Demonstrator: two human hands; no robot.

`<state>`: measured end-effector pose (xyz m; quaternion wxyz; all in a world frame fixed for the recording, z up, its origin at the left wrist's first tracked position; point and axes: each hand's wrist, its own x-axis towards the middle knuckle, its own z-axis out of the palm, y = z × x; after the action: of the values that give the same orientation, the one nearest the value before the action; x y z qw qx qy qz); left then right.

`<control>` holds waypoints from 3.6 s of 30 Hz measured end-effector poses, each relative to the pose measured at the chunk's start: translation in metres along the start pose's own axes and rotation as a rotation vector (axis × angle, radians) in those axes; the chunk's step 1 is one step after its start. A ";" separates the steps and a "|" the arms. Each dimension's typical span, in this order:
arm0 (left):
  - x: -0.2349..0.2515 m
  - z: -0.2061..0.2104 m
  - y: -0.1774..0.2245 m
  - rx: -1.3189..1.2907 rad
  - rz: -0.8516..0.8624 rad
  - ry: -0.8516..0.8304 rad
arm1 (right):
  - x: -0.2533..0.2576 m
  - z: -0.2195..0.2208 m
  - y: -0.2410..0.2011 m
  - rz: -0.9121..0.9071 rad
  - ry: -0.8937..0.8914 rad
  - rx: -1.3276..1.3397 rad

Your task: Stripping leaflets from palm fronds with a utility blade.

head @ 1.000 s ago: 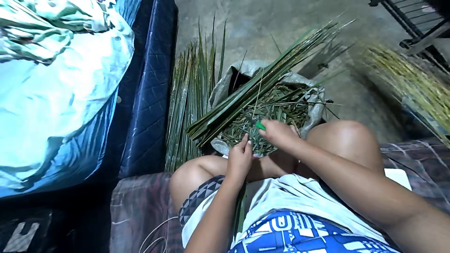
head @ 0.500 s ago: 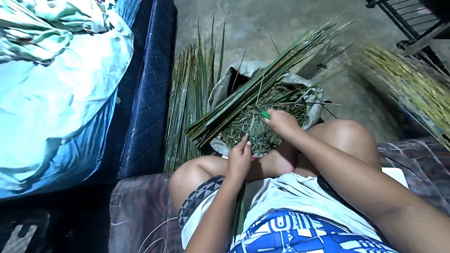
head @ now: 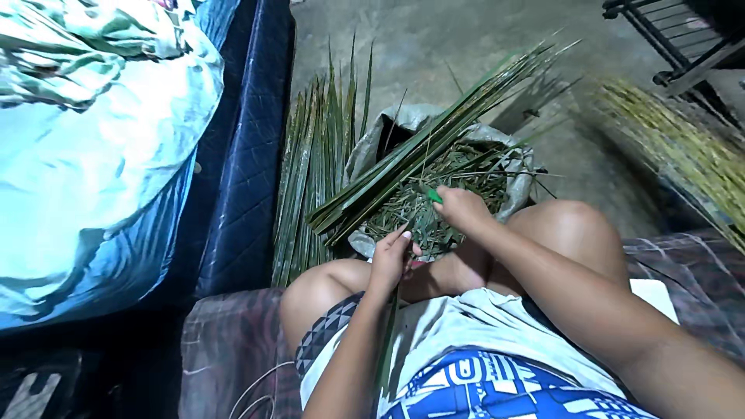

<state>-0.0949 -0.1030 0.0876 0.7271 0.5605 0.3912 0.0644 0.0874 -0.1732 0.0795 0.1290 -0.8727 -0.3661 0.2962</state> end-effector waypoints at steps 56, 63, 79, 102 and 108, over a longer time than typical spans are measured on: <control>0.005 0.011 -0.012 0.564 0.069 0.102 | -0.025 0.012 -0.017 -0.096 -0.248 -0.048; 0.004 0.013 -0.012 0.541 0.062 0.079 | -0.004 0.006 -0.009 0.065 -0.069 -0.037; -0.005 0.015 -0.009 0.447 0.088 0.054 | 0.012 -0.003 0.012 0.076 0.028 0.097; -0.006 0.001 -0.002 -0.181 -0.064 -0.106 | -0.014 -0.001 0.002 -0.046 -0.136 0.058; -0.005 0.004 -0.004 -0.165 -0.073 -0.163 | 0.012 -0.007 0.018 0.101 0.001 0.487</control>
<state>-0.0973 -0.1103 0.0870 0.8020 0.4874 0.3444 0.0240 0.1087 -0.1777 0.0725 0.3206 -0.8334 -0.2397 0.3812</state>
